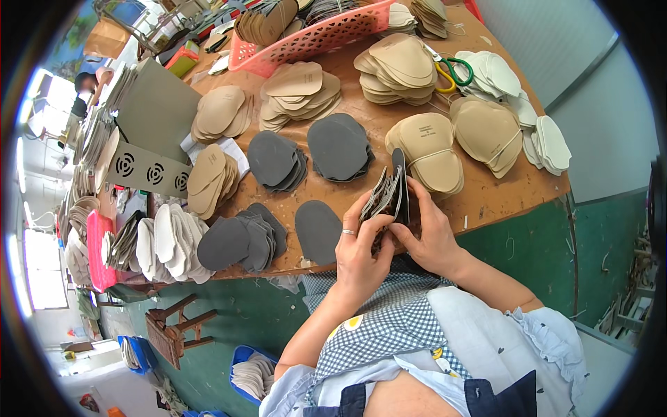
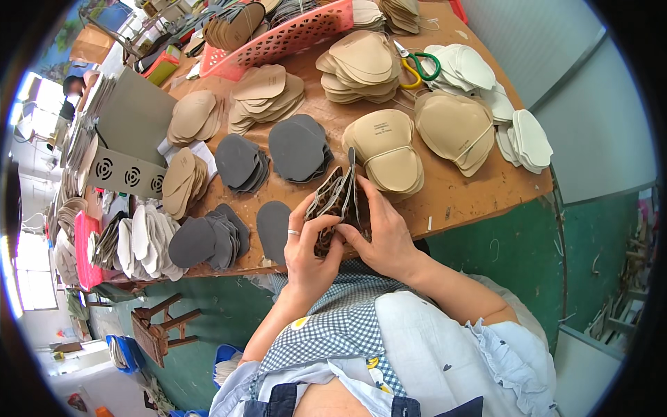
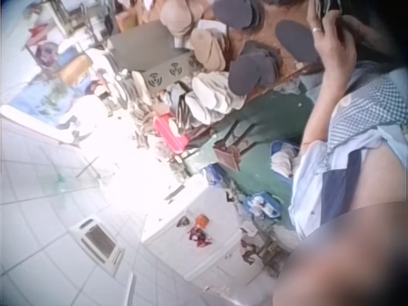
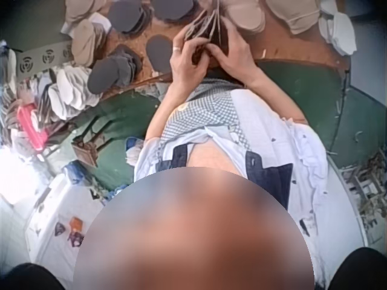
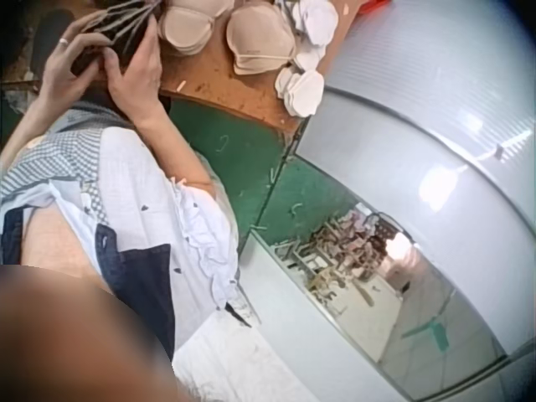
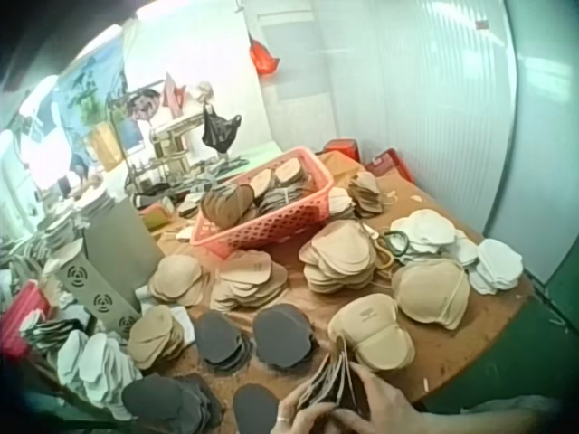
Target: Sorting and counting various shoe upper and lining components on a workbench.
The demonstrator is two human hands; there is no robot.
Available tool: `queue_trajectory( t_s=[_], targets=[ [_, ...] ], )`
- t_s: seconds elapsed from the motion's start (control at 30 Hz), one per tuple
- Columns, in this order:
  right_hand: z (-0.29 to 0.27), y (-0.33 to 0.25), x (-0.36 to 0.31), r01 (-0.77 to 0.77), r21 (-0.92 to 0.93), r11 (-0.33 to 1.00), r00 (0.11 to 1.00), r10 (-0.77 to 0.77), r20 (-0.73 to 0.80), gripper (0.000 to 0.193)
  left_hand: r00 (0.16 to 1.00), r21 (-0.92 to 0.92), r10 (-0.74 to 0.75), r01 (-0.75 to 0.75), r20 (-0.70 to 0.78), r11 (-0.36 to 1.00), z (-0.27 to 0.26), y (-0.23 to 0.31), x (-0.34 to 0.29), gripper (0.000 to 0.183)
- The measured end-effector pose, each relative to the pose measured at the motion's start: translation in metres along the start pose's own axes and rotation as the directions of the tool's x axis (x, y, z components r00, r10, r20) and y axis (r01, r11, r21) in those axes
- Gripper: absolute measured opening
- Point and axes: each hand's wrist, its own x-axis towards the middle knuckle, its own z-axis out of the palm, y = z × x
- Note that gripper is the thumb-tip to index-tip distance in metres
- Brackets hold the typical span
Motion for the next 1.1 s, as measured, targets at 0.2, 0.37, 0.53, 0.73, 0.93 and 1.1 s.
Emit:
queue_trajectory(
  t_s=[0.2,0.37,0.53,0.73,0.93,1.1],
  targets=[
    [-0.005,0.007,-0.011,-0.325,0.136,0.936,0.946,0.32,0.056,0.044,0.991,0.009,-0.123,0.124,-0.056,0.992,-0.021,0.0,-0.003,0.032],
    [-0.004,0.008,-0.017,-0.405,0.603,0.687,0.902,0.408,0.141,0.033,0.934,0.248,0.081,0.009,-0.349,0.969,-0.051,-0.005,0.022,0.034],
    [-0.002,0.008,-0.017,-0.464,0.727,0.507,0.863,0.445,0.24,0.035,0.892,0.433,0.253,-0.073,-0.374,0.898,-0.055,-0.021,0.062,0.043],
    [0.001,0.012,-0.013,-0.49,0.691,0.531,0.862,0.415,0.292,0.034,0.889,0.686,0.43,-0.217,-0.155,0.694,-0.034,-0.06,0.107,0.045],
    [0.001,0.018,-0.015,-0.5,0.657,0.564,0.858,0.427,0.286,0.033,0.952,0.335,0.126,-0.218,0.278,0.917,-0.018,-0.075,0.096,0.073],
    [-0.001,0.021,-0.02,-0.603,0.595,0.532,0.788,0.515,0.338,0.033,0.973,0.233,-0.23,0.22,0.015,0.947,-0.063,-0.049,0.06,0.066]
  ],
)
